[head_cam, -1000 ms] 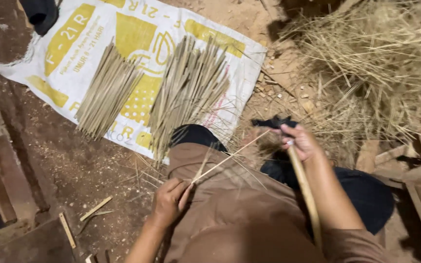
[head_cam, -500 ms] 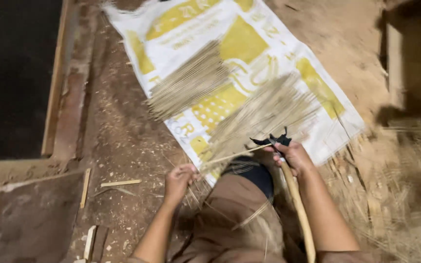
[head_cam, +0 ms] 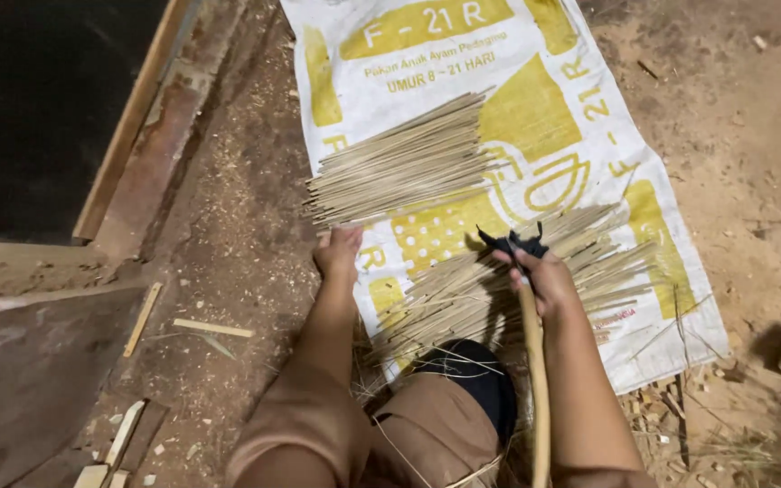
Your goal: Stripping leaf material from palm leaf ribs using a hand tool to prepare them for broom making
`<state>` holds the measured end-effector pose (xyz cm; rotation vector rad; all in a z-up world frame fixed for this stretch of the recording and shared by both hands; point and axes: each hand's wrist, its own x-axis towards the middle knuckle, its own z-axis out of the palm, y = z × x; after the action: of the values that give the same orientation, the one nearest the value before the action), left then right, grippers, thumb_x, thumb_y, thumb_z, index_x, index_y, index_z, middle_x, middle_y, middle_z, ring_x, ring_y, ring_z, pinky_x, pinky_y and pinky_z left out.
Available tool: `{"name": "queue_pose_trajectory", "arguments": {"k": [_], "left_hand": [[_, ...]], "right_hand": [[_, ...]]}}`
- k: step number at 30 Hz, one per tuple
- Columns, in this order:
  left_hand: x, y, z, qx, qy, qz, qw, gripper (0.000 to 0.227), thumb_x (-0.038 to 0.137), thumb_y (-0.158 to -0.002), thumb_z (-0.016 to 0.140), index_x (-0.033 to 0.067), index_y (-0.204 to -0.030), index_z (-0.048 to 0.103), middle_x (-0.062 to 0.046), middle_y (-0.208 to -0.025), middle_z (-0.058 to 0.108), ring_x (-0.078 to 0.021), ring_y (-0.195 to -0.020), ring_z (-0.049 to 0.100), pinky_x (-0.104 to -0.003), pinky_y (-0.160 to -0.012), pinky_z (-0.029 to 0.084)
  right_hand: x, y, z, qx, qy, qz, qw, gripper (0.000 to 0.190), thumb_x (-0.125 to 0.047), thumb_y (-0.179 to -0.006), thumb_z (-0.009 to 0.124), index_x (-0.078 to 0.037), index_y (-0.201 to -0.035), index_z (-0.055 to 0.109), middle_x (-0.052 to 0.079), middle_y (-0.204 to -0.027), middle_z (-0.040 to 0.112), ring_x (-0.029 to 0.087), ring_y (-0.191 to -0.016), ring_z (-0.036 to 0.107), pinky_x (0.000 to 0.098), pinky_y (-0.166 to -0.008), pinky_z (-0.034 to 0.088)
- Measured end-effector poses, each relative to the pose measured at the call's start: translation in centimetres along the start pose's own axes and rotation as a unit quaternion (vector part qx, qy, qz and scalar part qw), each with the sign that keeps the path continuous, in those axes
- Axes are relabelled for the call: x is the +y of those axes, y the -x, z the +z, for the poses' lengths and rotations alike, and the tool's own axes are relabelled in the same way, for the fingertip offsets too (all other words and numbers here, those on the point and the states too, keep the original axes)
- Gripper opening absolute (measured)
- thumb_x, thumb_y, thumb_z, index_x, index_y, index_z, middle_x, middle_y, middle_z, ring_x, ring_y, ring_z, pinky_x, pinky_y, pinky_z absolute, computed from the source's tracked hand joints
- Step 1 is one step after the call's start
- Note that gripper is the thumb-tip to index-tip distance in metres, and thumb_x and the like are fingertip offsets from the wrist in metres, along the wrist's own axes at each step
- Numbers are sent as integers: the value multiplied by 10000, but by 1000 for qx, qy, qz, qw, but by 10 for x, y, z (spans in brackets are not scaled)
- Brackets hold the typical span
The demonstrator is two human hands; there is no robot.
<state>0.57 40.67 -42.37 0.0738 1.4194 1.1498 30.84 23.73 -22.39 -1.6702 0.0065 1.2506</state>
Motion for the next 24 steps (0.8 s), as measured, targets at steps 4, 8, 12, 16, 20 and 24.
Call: {"name": "queue_pose_trajectory", "arguments": {"k": [4, 8, 12, 16, 20, 24], "left_hand": [[5, -2, 24, 39, 23, 9, 999, 280, 182, -950, 656, -98, -954, 655, -291, -809, 681, -412, -837, 755, -502, -778, 657], [-5, 37, 24, -60, -85, 57, 993, 320, 209, -947, 714, -66, -1102, 665, -244, -958, 678, -331, -899, 720, -381, -815, 639], [0, 145, 29, -235, -510, 204, 802, 245, 374, -892, 668, 199, -1027, 773, -15, -1029, 760, -160, -918, 731, -316, -833, 544], [-53, 151, 36, -380, -574, 355, 633, 464, 253, -931, 582, 76, -1356, 636, -150, -1355, 638, -358, -1237, 579, -458, -1083, 423], [-47, 191, 52, -361, -627, 346, 598, 221, 184, -901, 575, 98, -967, 768, -197, -972, 702, -431, -941, 655, -533, -823, 522], [-18, 239, 49, -341, -713, 336, 511, 413, 196, -1072, 363, -45, -1079, 697, -263, -1073, 677, -441, -931, 664, -540, -798, 546]], "right_hand": [[13, 88, -42, 32, -11, 30, 999, 159, -95, -955, 692, -55, -1102, 648, 171, -811, 675, 218, -528, 655, 358, -394, 572], [67, 167, -121, 17, -101, 66, 993, 182, -165, -942, 683, -31, -900, 567, 266, -1034, 686, 70, -408, 447, 198, -319, 391], [140, 243, -172, 43, -175, 166, 970, 358, -192, -881, 689, 133, -984, 582, 234, -1299, 734, 13, -386, 390, 174, -303, 362], [219, 279, -210, 72, -210, 141, 965, 350, -112, -911, 620, 25, -1229, 564, 340, -1331, 677, -3, -414, 390, 186, -334, 321], [237, 310, -220, 43, -310, 173, 934, 507, -167, -941, 582, 136, -1347, 554, 152, -968, 501, 53, -477, 328, 197, -374, 201], [216, 348, -216, 50, -282, 145, 947, 534, -265, -960, 593, 95, -1353, 641, -13, -499, 301, 111, -369, 284, 253, -332, 200]]}}
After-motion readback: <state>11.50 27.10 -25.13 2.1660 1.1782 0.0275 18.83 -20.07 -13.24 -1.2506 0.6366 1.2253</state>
